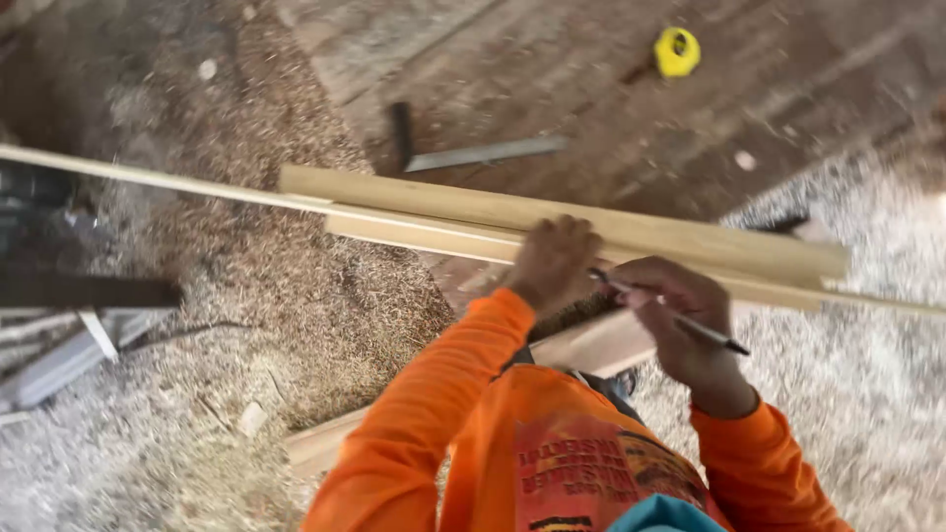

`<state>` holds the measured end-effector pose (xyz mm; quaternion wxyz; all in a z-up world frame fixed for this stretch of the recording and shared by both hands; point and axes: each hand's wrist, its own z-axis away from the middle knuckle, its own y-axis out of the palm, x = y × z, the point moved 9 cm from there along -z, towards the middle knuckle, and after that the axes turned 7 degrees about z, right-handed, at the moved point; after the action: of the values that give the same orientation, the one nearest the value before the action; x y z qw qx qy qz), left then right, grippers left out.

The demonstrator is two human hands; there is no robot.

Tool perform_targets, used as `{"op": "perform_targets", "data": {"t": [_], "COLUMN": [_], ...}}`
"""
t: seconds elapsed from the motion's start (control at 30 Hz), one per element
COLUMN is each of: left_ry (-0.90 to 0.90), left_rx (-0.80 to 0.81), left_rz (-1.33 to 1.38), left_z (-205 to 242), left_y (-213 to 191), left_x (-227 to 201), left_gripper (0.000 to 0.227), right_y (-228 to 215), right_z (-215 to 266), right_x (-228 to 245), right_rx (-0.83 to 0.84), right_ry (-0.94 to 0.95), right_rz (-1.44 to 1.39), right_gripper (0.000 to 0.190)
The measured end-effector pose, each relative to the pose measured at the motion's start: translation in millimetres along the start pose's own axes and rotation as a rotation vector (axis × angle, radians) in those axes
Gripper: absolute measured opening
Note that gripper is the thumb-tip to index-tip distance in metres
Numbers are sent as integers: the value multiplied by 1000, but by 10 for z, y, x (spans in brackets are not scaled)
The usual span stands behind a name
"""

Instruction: Measuring and marking lines on wooden boards and strips using a square, tape measure, and a pen.

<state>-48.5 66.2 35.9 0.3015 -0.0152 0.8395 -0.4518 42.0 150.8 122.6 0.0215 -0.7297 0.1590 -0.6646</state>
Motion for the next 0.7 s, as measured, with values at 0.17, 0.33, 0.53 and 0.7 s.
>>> {"op": "perform_targets", "data": {"t": [0.17,0.33,0.53,0.7], "left_ry": [-43,-41,-36,-22], "left_rx": [-12,-248,-189,-194], "left_rz": [86,-48,-80,-132], "left_z": [-28,-67,-219,-212], "left_y": [831,926,808,751], "left_x": [238,5,-152,-223], "left_gripper": [27,10,15,18], "right_y": [1220,2063,2438,2462], "right_z": [-713,-1025,-1113,-1137], "right_x": [455,184,-55,-191], "right_rx": [247,415,377,342], "right_ry": [-275,-160,-195,-148], "right_rz": [377,228,594,565], "right_gripper": [12,23,20,18]}}
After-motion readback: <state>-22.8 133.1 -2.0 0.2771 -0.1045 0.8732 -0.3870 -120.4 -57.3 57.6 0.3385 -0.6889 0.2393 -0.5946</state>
